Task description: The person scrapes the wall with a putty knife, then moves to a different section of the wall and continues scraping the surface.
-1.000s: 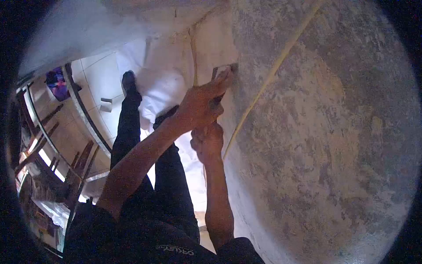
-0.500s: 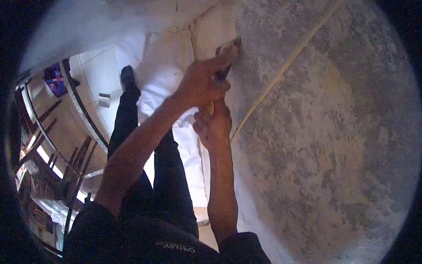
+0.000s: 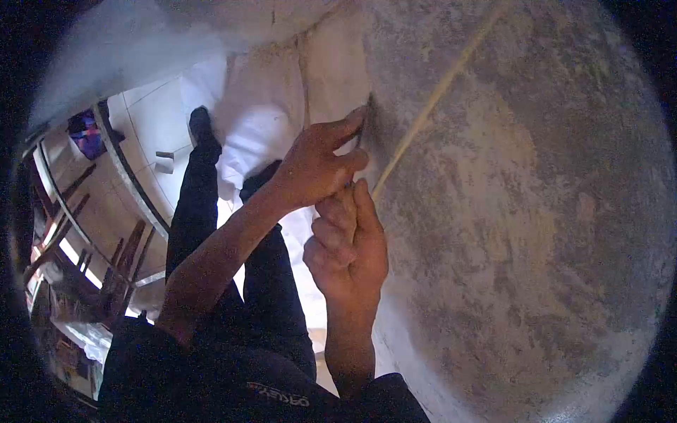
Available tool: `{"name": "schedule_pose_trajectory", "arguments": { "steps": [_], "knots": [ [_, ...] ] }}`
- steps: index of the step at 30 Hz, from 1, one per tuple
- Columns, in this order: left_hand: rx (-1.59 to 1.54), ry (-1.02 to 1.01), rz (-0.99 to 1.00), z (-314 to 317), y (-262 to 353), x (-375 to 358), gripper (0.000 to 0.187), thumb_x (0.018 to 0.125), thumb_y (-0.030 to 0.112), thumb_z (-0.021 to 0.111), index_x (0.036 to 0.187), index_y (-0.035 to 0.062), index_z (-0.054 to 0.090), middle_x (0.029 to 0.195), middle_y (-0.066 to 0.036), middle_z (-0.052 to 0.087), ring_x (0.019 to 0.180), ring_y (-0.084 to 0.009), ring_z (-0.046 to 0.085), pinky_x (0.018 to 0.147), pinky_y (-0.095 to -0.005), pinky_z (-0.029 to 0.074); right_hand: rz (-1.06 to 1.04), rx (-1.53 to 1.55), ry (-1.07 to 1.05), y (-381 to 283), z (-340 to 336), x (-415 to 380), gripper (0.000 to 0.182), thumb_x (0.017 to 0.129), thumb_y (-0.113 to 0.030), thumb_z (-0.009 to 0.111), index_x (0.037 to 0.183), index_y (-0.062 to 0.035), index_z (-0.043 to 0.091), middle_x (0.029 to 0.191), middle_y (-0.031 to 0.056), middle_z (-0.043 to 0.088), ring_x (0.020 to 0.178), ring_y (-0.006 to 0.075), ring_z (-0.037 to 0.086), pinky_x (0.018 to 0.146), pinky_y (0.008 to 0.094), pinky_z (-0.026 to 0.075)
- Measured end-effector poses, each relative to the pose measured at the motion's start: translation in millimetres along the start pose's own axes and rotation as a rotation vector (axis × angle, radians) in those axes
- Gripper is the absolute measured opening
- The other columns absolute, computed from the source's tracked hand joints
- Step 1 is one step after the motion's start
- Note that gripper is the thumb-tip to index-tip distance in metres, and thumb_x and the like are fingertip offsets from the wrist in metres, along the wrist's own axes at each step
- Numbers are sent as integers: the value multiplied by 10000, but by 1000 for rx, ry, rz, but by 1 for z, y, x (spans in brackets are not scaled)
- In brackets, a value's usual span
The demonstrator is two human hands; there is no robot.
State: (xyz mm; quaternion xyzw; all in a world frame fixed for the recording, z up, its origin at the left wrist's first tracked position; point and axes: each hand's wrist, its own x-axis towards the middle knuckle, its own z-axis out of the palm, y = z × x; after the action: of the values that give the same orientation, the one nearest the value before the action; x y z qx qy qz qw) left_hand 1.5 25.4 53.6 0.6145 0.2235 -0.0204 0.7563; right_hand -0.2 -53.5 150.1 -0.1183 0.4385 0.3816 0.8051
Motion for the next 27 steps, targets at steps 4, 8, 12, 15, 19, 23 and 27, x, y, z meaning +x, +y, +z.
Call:
{"name": "schedule_pose_trajectory", "arguments": {
  "steps": [4, 8, 12, 15, 19, 23, 27],
  "knots": [
    [121, 119, 133, 0, -1, 0, 564, 672, 249, 607, 1135, -43, 472, 1031, -255, 541, 945, -363, 545, 848, -359, 424, 3, 42, -127, 3, -7, 5, 350, 928, -302, 263, 923, 11, 420, 581, 23, 424, 354, 64, 410, 248, 176, 328],
    [51, 78, 93, -5, 4, 5, 540, 672, 261, 613, 1097, -50, 495, 1058, -254, 529, 935, -371, 547, 853, -357, 424, -23, 61, -144, 9, 2, 6, 326, 926, -270, 253, 911, 7, 423, 575, 18, 418, 365, 57, 420, 242, 165, 330],
    [223, -30, -11, -15, 16, 23, 533, 663, 260, 621, 1092, -37, 510, 1059, -247, 532, 965, -360, 537, 860, -352, 421, -72, -22, -131, 3, 4, 12, 280, 921, -227, 263, 899, -5, 432, 572, 11, 412, 370, 51, 423, 242, 163, 331],
    [205, -93, -125, -21, 10, 34, 506, 655, 248, 634, 1069, -26, 534, 1018, -257, 544, 970, -356, 538, 852, -357, 422, -98, -104, -179, -7, 2, 34, 271, 919, -210, 263, 905, -1, 435, 595, 22, 451, 376, 47, 436, 242, 162, 333],
    [118, 81, 209, -13, 1, 19, 399, 654, 228, 650, 952, -26, 575, 848, -246, 587, 841, -359, 586, 739, -383, 459, -101, -143, -139, 15, 11, 16, 241, 913, -196, 274, 883, -12, 426, 607, 20, 456, 355, 43, 382, 241, 163, 327],
    [173, 5, 52, -19, -9, 41, 363, 640, 226, 658, 914, -1, 583, 802, -216, 599, 814, -330, 601, 703, -367, 460, -99, -144, -329, -2, -12, 44, 262, 912, -196, 270, 955, 3, 434, 661, 51, 508, 393, 44, 435, 249, 161, 342],
    [91, -203, -104, -39, 9, 40, 302, 644, 211, 645, 864, 11, 591, 761, -204, 598, 728, -327, 602, 657, -370, 458, -139, -45, -193, 27, 12, 28, 246, 904, -158, 279, 967, -1, 458, 659, 43, 476, 398, 60, 435, 296, 181, 366]
  ]
}}
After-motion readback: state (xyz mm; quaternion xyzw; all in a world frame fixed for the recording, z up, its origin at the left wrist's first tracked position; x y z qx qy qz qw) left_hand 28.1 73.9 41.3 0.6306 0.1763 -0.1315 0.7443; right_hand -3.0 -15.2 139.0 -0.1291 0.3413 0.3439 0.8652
